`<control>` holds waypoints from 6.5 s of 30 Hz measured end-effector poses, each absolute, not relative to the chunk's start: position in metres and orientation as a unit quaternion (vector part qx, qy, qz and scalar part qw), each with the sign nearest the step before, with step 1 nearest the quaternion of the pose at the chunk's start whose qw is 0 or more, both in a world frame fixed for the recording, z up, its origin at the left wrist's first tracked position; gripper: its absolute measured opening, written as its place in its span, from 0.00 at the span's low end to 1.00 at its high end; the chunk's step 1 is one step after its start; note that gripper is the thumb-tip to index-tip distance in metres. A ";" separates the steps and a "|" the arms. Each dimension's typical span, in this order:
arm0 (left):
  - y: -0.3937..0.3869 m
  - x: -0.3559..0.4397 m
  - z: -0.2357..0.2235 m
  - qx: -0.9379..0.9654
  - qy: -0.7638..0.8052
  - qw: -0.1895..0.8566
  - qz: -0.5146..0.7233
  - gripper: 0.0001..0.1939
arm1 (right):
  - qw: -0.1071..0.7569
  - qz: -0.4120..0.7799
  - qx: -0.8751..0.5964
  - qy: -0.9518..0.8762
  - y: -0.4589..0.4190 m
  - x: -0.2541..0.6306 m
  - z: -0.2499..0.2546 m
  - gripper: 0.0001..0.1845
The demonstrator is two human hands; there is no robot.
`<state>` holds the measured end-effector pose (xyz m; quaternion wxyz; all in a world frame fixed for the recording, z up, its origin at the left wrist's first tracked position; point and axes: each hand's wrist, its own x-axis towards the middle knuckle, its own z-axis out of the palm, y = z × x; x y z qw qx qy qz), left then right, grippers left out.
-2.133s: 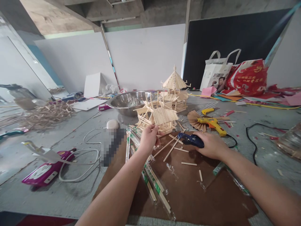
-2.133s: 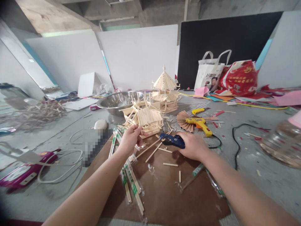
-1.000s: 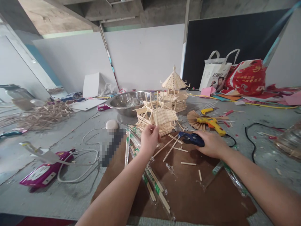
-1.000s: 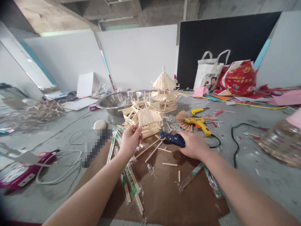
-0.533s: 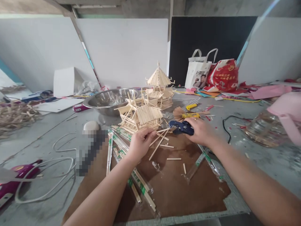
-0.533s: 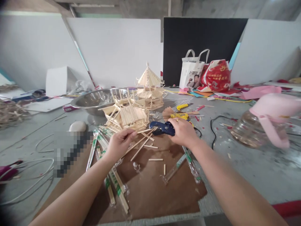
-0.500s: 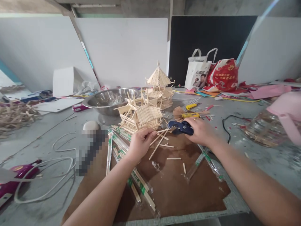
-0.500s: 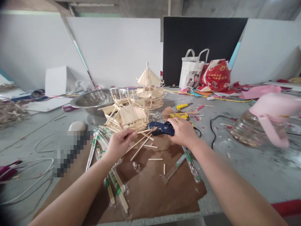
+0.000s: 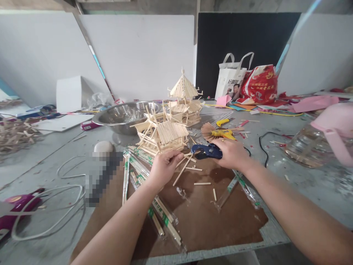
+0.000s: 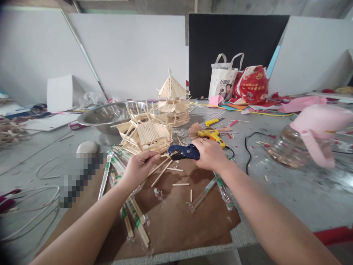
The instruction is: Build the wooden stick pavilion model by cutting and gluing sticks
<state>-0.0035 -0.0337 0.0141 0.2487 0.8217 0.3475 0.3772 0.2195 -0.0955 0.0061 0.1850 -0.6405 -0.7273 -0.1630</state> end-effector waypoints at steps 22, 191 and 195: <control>-0.032 -0.004 0.013 0.854 0.341 0.193 0.343 0.13 | 0.168 -0.155 -0.638 -0.735 -0.097 0.218 0.008 0.20; -0.033 -0.004 0.011 0.855 0.313 0.213 0.354 0.10 | 0.162 -0.091 -0.620 -0.762 -0.099 0.220 0.006 0.21; -0.033 -0.004 0.011 0.854 0.318 0.216 0.351 0.11 | 0.144 -0.093 -0.630 -0.758 -0.100 0.219 0.007 0.20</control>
